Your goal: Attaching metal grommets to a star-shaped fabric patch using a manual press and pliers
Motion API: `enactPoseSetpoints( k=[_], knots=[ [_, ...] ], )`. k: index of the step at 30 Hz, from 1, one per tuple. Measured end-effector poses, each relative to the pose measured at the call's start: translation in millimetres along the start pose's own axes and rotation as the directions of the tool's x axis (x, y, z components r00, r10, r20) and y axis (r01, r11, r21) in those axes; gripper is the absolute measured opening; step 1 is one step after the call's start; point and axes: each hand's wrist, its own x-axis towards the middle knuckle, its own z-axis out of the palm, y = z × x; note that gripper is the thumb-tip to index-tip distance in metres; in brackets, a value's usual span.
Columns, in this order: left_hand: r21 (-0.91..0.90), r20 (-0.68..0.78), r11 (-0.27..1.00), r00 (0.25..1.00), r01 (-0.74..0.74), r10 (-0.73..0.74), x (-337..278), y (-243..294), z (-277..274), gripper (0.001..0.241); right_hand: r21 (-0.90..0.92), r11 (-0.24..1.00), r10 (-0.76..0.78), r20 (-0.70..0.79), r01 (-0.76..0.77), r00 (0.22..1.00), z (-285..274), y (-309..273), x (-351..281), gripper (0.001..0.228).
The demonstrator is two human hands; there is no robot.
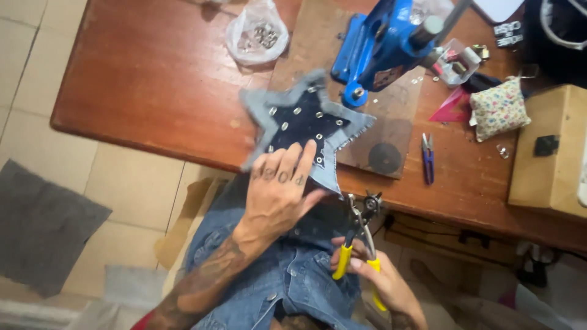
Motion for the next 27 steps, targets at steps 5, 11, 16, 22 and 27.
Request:
enactPoseSetpoints(
  k=[5,11,16,22,27],
  knots=[
    [-0.115,0.091,0.993,0.996,0.035,-0.025,-4.8,-18.0,-16.5,0.098,0.007,0.992,-0.127,-0.037,0.127,0.991,18.0,-0.9,2.7,0.069],
    [-0.142,0.168,0.99,0.985,-0.024,0.048,9.7,-36.2,7.7,0.088,-0.162,0.986,-0.052,-0.082,0.038,0.995,3.1,-12.3,15.0,0.068],
    [-0.214,-0.041,0.963,0.987,-0.16,0.155,18.8,-43.9,11.4,0.038,-0.203,0.979,-0.031,-0.104,0.009,0.994,-0.6,-20.0,19.1,0.067],
    [-0.386,-0.024,0.903,0.98,-0.192,0.198,8.2,-47.6,16.8,0.038,-0.189,0.982,-0.007,-0.089,-0.01,0.996,6.0,-20.6,26.1,0.067],
    [-0.399,-0.12,0.873,0.96,-0.28,0.253,8.1,-46.0,13.4,0.041,-0.285,0.959,-0.017,-0.051,0.002,0.999,15.0,-37.2,29.9,0.051]
  ],
)
